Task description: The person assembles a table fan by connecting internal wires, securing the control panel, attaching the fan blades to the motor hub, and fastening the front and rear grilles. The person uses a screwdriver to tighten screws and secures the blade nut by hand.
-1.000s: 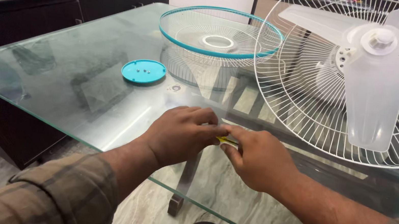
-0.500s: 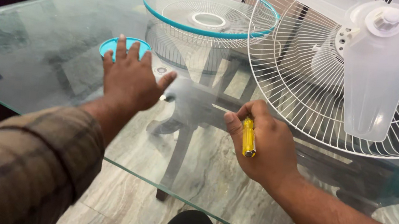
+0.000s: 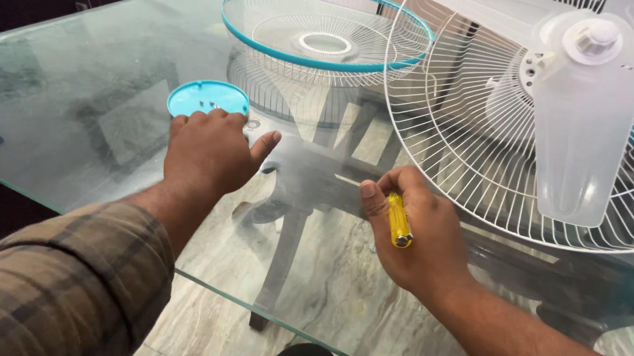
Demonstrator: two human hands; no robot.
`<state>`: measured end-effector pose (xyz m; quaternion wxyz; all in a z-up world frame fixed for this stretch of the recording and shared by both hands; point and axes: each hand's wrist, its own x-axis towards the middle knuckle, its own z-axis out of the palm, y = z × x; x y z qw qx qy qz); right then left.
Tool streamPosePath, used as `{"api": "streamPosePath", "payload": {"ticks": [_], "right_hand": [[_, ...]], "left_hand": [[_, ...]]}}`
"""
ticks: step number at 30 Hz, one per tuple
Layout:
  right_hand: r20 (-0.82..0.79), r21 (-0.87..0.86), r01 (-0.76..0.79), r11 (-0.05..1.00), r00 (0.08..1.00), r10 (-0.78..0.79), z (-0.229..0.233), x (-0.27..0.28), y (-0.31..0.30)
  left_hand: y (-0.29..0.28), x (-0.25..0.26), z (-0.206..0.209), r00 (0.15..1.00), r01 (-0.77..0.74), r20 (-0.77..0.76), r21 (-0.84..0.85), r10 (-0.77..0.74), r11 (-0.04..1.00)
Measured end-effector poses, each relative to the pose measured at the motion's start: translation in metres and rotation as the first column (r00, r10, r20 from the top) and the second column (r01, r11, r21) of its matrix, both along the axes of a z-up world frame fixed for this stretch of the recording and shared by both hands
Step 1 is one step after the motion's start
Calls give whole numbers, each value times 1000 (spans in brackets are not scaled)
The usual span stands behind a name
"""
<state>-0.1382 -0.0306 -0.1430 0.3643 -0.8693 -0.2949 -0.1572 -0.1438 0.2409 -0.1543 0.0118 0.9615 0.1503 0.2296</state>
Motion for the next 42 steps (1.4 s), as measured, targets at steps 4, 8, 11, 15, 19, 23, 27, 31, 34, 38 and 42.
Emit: {"api": "streamPosePath", "payload": {"ticks": [4, 8, 11, 15, 19, 23, 27, 31, 34, 38, 42], "right_hand": [[8, -13, 7, 1000, 1000, -6, 0, -1, -2], [40, 11, -19, 1000, 999, 19, 0, -2, -4], [28, 9, -13, 1000, 1000, 12, -1, -3, -4], [2, -7, -3, 1000, 1000, 3, 0, -4, -4], [-37, -22, 28, 999, 999, -28, 0, -4, -5], [-74, -21, 33, 999, 997, -34, 0, -3, -8], [-87, 18, 1, 1000, 996, 1, -3, 0, -9], [-149, 29, -17, 999, 989, 21, -4, 2, -11], [-197, 101, -31, 994, 979, 50, -4, 5, -12], [-341, 214, -20, 977, 935, 94, -1, 5, -14], [-413, 299, -60, 952, 891, 186, -3, 4, -22]], "left_hand": [[-7, -4, 1, 999, 40, 8, 56, -40, 998], [-13, -14, 0, 994, 96, 52, 64, -100, 993], [-22, -24, -3, 984, 154, 85, 62, -159, 986], [-36, -40, -3, 968, 224, 110, 48, -228, 973], [-52, -54, 0, 958, 259, 120, 40, -262, 965], [-64, -66, 4, 952, 284, 111, 34, -286, 958], [-74, -74, 6, 943, 311, 114, 36, -313, 950], [-78, -79, 8, 949, 301, 89, 17, -302, 953], [-78, -81, 5, 950, 296, 103, 14, -296, 955], [-77, -80, 6, 905, 350, 239, 57, -353, 935], [-76, -79, 3, 925, 313, 216, 38, -314, 949]]}}
